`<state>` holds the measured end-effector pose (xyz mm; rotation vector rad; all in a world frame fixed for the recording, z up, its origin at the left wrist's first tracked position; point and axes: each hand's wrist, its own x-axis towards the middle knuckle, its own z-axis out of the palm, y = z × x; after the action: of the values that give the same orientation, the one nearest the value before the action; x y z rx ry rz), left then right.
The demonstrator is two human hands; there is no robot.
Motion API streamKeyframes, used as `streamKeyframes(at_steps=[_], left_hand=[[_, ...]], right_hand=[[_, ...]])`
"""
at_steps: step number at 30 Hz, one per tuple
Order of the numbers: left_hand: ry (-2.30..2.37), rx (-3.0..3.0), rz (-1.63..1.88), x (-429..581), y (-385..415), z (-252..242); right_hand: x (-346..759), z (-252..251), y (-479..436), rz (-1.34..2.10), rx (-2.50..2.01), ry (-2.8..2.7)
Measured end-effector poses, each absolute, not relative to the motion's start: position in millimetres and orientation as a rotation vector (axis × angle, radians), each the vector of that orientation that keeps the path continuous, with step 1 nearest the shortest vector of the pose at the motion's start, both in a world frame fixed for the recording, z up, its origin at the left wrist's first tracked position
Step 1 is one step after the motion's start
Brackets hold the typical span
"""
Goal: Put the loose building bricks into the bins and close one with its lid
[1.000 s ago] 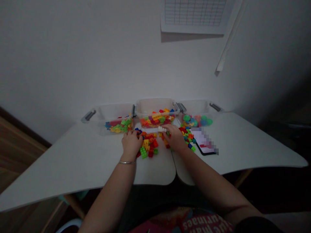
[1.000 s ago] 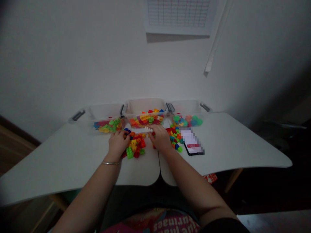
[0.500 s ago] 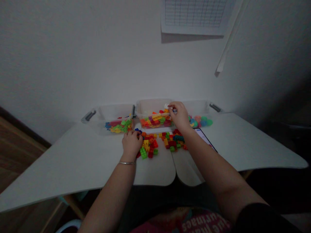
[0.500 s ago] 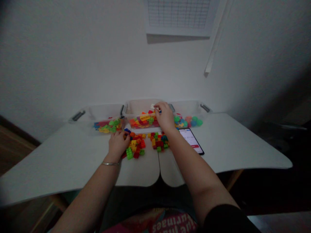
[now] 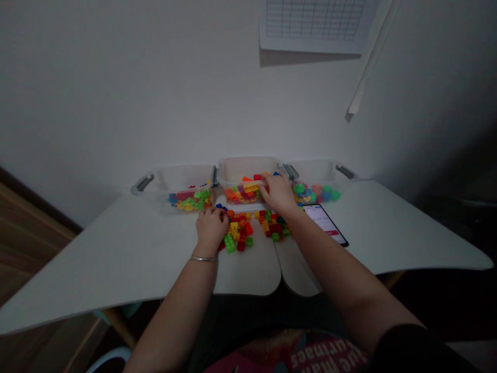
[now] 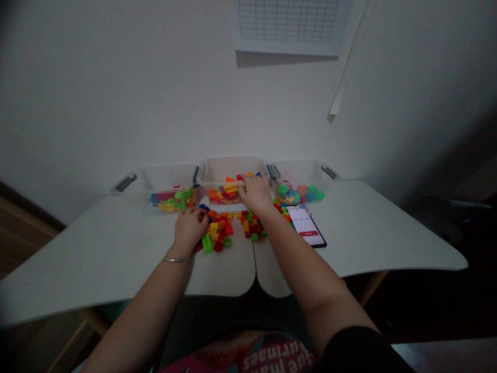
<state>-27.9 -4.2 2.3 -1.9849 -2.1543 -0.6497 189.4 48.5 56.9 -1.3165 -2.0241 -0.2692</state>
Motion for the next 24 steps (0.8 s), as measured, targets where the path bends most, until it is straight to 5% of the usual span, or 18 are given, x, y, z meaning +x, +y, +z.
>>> streamKeyframes(at_steps=[13,24], left_hand=[[-2.111,-1.994,-0.645,-29,-3,1],[-1.942,-2.025,-0.763,-26,-2,-2]], right_hand=[[192,50,32,-0.179,-1.067,-1.94],[168,-4,-22,-0.01,-1.072,-2.211]])
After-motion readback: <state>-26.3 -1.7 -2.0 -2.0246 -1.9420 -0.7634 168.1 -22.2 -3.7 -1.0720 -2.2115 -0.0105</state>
